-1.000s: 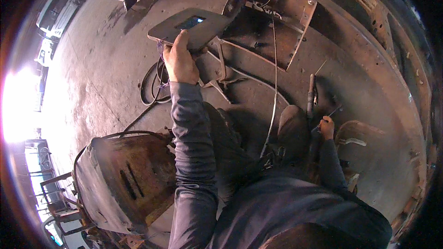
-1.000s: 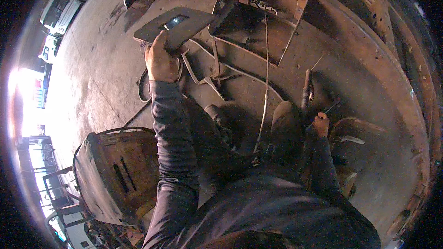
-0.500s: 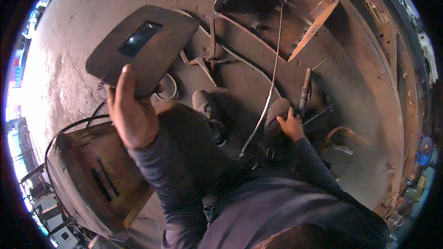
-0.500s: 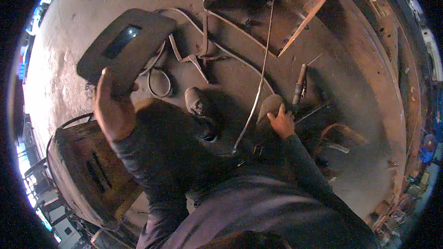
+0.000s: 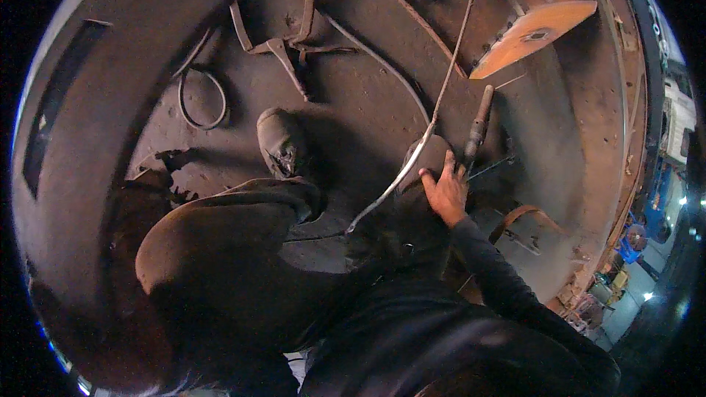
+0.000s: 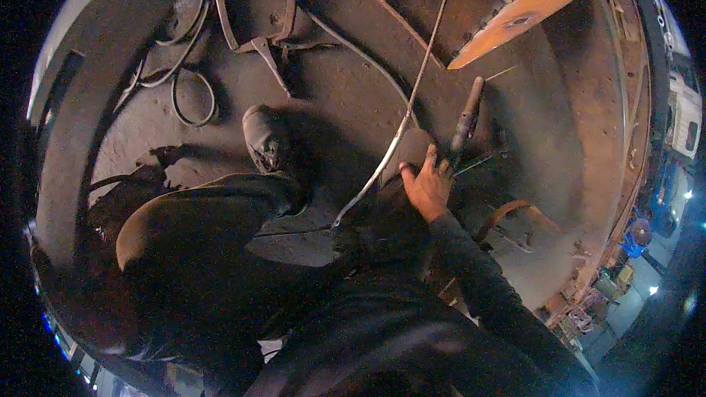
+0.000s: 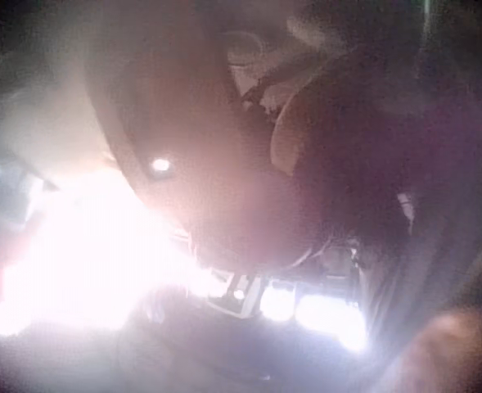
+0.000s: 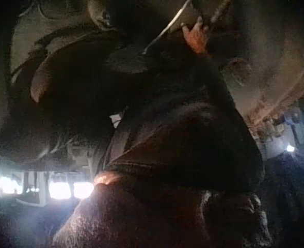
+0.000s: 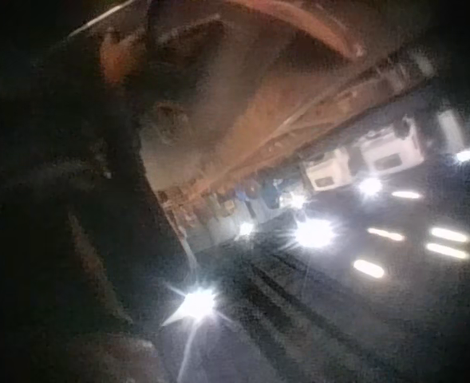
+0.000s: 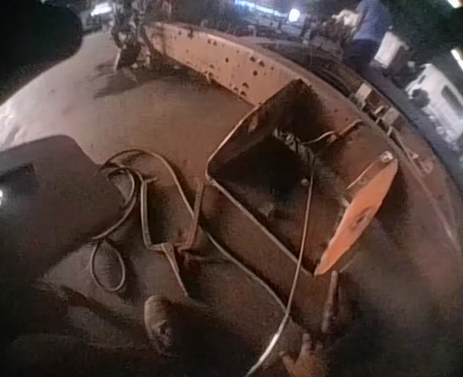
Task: The person is welding a metal frame while sitting on the floor. They use a welding torch to join metal pieces, creating bright sparks, and periodically adjust their position and the welding mask.
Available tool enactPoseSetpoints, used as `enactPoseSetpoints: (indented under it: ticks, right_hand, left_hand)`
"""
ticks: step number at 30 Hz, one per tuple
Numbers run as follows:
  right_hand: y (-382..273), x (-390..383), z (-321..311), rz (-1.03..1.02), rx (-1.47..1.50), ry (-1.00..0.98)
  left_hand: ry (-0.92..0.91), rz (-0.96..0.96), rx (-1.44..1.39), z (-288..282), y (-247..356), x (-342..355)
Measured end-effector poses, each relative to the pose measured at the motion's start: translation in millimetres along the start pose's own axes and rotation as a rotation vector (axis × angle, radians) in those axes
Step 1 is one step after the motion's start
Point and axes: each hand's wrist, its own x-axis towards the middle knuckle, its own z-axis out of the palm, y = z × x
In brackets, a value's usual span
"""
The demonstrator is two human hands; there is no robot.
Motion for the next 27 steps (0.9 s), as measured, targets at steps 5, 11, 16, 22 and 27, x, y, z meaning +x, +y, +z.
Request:
enactPoseSetpoints:
  ticks: [5,11,16,22,27]
  right_hand:
    - [-8,3,-4,-0.044,-0.032,0.011]
    - [-6,6,-2,-0.056,0.008,0.030]
    - [-6,5,-5,-0.064,0.029,0.041]
    - [-3,6,-5,-0.048,0.031,0.025]
    - [2,9,1,-0.079,0.025,0.056]
  left_hand:
    - [0.090,-0.113,0.022,-14,-25,-15]
    - [0.111,-0.172,0.036,-16,-38,-18]
    - [0.110,-0.184,0.040,-13,-40,-17]
    - [0.112,-0.189,0.043,-12,-40,-18]
    - [0.104,-0.185,0.042,-11,-41,-15]
